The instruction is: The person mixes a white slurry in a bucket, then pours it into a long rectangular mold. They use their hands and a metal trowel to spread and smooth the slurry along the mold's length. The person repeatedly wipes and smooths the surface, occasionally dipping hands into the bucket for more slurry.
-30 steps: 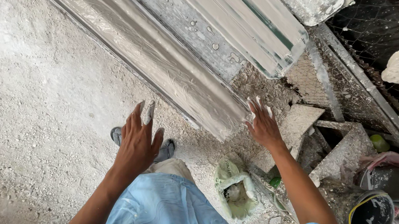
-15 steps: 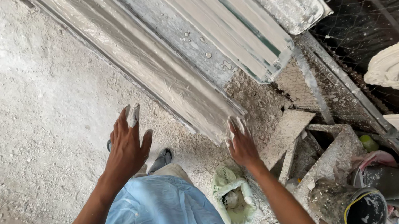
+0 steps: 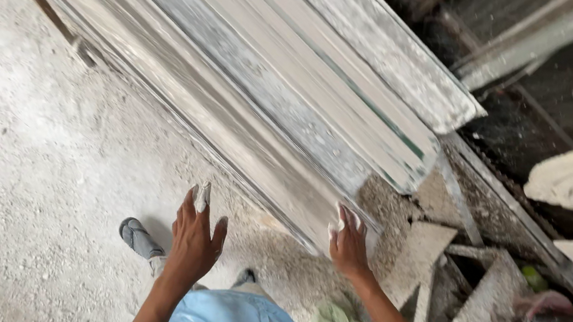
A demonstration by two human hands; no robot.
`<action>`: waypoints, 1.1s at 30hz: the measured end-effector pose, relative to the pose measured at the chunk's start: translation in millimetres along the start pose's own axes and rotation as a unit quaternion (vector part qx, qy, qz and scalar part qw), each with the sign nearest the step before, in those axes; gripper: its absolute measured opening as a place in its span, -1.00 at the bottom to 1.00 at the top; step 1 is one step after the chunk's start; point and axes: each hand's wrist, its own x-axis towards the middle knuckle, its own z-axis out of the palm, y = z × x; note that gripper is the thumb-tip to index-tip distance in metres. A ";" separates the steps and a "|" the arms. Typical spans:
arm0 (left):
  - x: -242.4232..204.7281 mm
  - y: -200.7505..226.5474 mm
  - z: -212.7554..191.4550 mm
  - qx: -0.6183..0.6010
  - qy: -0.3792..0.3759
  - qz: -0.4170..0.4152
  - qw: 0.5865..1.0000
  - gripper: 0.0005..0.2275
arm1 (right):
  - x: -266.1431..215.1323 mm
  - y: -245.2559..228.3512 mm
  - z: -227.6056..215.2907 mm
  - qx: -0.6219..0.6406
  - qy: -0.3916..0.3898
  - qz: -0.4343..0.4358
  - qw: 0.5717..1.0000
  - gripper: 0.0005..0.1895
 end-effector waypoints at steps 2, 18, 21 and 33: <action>18.7 -30.4 -17.1 0.009 0.022 0.014 1.000 -0.37 | 64.0 -15.3 37.5 0.048 0.056 0.055 0.996 -0.75; 188.5 -255.2 -294.1 0.045 0.090 -0.075 0.992 -0.36 | 424.7 -296.2 155.5 0.242 -0.001 0.104 0.965 -0.61; 225.6 -283.1 -304.7 0.029 0.085 -0.072 0.993 -0.38 | 461.7 -338.5 160.2 0.191 -0.001 0.089 0.978 -0.66; 474.7 -381.7 -328.9 0.006 0.035 0.082 0.996 -0.58 | 644.6 -453.4 194.0 0.322 0.008 0.118 0.939 -0.65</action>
